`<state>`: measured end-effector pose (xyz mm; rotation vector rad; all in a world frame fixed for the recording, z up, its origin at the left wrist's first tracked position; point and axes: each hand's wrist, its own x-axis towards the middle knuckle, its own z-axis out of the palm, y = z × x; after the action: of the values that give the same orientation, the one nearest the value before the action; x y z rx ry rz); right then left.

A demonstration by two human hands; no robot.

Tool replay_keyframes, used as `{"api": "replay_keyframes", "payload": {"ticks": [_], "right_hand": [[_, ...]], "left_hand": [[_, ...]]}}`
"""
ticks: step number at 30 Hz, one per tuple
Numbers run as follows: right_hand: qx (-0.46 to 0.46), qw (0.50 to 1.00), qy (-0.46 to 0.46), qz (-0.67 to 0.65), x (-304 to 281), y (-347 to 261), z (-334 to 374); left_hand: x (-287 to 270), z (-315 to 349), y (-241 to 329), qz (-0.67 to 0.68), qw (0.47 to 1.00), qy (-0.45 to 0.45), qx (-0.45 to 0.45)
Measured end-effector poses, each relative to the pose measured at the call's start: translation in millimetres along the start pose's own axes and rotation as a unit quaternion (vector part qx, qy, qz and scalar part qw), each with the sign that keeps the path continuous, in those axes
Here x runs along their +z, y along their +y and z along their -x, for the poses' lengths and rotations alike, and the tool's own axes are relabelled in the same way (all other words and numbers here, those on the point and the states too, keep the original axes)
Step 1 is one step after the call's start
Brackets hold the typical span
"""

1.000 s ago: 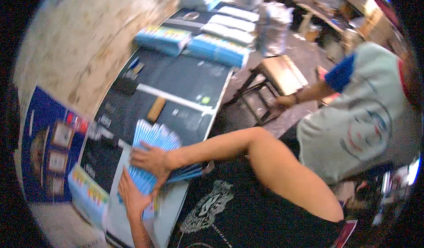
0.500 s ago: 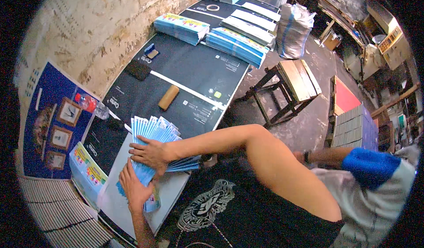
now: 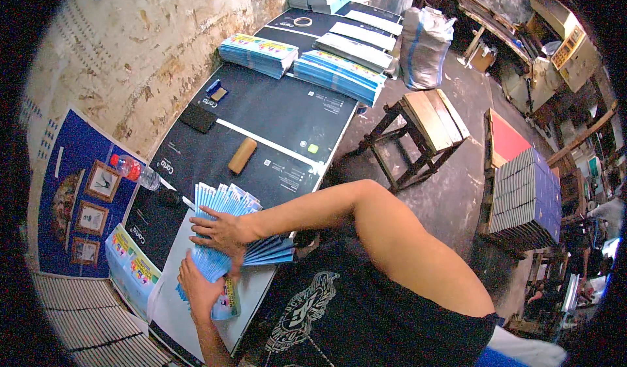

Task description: The person organizes printed pamphlets on a large workspace by fanning out a stack, aligning the edges, and stacking them in small bundles. The person repeats these actions for different stacks of colorful booklets and places them on a central workspace.

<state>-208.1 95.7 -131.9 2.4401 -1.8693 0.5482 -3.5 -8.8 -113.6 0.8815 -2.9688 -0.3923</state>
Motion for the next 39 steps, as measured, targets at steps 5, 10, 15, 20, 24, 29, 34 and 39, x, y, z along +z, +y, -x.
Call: {"api": "replay_keyframes", "payload": {"ticks": [5, 10, 15, 20, 24, 29, 34, 39], "right_hand": [[-0.006, 0.995, -0.093, 0.019, 7, 3, -22], [-0.024, 0.996, -0.09, 0.015, -7, 7, -17], [-0.033, 0.996, -0.088, -0.009, 9, 23, -11], [-0.048, 0.994, -0.091, -0.021, 0, 13, -13], [-0.027, 0.996, -0.081, -0.027, -6, 15, -11], [-0.02, 0.984, -0.169, -0.058, -10, 14, -25], [-0.037, 0.978, -0.178, -0.103, -15, 10, -26], [-0.011, 0.981, -0.191, 0.019, -10, 7, -11]], "left_hand": [[-8, -4, -6, 0.042, 0.997, -0.035, -0.05], [-29, 11, 23, 0.021, 0.999, -0.006, -0.036], [-49, 23, 44, -0.011, 0.995, 0.09, 0.034], [-3, 13, 36, -0.069, 0.998, 0.007, 0.002], [2, 3, 29, -0.034, 0.999, -0.003, 0.01], [2, -6, 16, -0.045, 0.999, -0.015, -0.018], [-14, 2, 22, -0.046, 0.999, 0.014, -0.022], [13, -13, 16, -0.042, 0.999, 0.032, 0.003]]}}
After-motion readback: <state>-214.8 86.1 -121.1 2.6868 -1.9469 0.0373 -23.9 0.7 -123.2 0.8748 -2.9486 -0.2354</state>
